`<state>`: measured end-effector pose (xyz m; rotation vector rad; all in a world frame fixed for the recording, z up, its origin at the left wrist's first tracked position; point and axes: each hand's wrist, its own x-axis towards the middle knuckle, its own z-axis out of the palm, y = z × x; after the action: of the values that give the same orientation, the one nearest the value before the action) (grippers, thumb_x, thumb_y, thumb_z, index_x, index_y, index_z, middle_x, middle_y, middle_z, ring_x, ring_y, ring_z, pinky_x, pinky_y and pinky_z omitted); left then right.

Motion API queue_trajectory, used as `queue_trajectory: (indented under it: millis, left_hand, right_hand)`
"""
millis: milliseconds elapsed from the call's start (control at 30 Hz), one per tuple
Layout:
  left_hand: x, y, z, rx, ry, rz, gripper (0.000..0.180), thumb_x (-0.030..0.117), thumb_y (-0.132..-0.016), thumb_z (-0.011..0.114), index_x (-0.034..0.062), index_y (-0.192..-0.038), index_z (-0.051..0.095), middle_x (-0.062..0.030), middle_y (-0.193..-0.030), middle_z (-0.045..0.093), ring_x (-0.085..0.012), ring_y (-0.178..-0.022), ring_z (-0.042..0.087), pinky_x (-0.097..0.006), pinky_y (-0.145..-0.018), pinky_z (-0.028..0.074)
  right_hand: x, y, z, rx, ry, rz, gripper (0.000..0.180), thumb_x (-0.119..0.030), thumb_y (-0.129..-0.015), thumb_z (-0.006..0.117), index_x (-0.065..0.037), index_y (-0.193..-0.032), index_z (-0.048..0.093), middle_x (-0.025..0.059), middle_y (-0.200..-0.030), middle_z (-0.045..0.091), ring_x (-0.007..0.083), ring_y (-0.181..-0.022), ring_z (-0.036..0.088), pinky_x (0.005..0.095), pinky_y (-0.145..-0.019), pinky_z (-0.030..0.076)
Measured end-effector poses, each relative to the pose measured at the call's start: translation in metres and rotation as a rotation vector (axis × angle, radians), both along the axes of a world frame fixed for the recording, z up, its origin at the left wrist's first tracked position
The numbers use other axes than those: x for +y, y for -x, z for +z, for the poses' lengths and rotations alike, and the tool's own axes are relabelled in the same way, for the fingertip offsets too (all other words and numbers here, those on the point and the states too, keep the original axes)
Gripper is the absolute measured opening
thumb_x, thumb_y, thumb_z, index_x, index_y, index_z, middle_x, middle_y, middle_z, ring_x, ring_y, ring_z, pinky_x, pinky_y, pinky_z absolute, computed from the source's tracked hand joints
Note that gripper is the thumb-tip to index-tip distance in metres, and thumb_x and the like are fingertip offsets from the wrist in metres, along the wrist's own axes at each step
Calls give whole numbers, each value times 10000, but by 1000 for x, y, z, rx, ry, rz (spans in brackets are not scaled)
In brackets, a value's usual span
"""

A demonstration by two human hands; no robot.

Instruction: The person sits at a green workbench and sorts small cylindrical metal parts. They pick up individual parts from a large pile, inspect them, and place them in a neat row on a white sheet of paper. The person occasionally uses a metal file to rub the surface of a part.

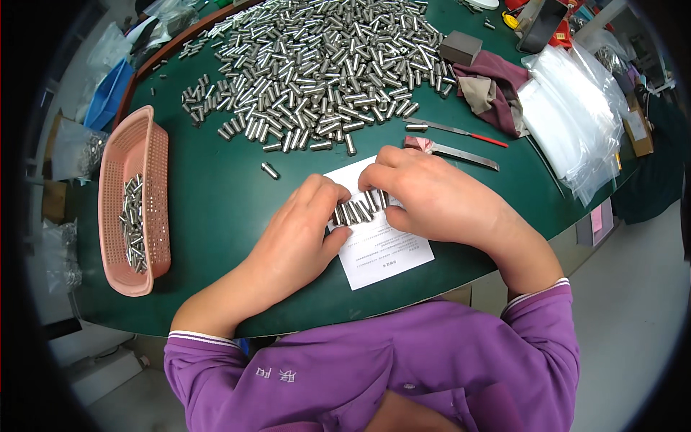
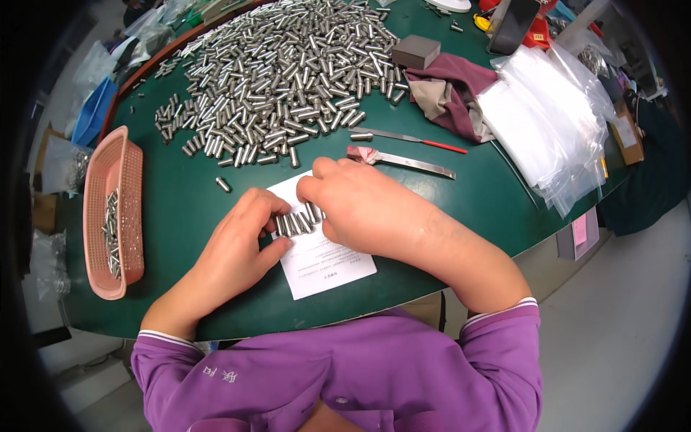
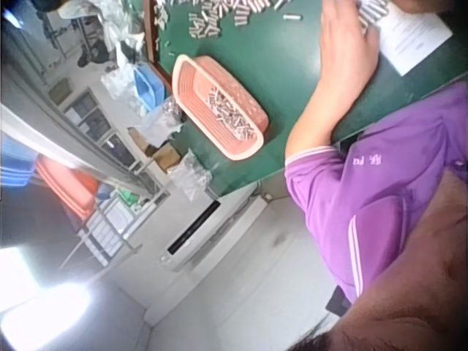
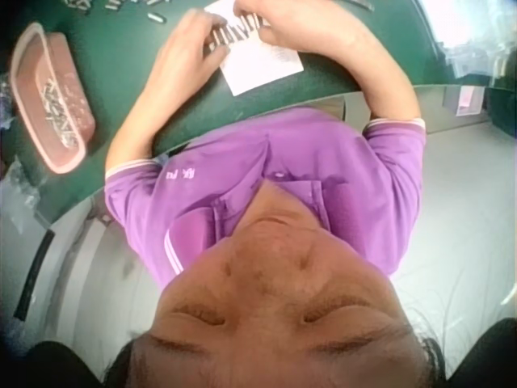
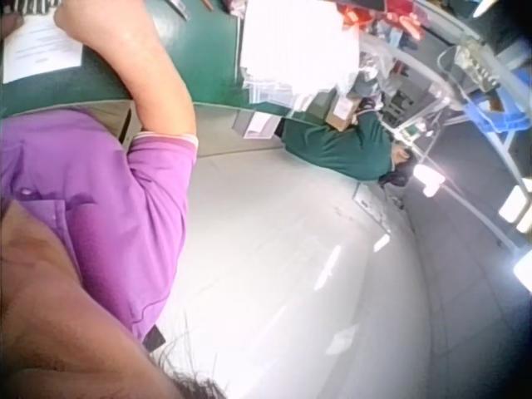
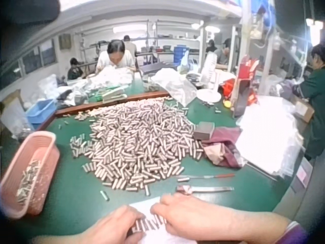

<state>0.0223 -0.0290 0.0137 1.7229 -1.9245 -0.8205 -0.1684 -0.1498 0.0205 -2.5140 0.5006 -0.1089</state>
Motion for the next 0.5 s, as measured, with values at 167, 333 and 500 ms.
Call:
queue_trajectory:
  millis: [167,333,500]
  left_hand:
    - [1,2,2,-11,20,11,387,-4,-774,713,2,-1124,549,-145,-1034,540,-324,-969,596,-412,-838,495]
    - [2,4,2,-21,71,30,367,58,-770,747,-1,-1088,574,-139,-1022,548,-316,-913,611,-408,-787,506]
    - [1,8,-9,-72,157,55,340,138,-764,777,10,-1028,607,-120,-1019,558,-305,-863,620,-407,-727,509]
  right_hand:
    - [4,-4,-4,-16,-59,2,331,9,-744,669,-36,-1068,618,128,-1034,586,334,-992,609,414,-863,483]
    - [2,1,-5,-54,-19,-20,364,23,-732,658,-33,-1087,602,131,-1027,595,331,-984,617,419,-844,493]
    - [3,2,-12,-153,-25,-11,383,45,-727,630,-30,-1100,589,131,-1025,616,322,-974,620,418,-839,492]
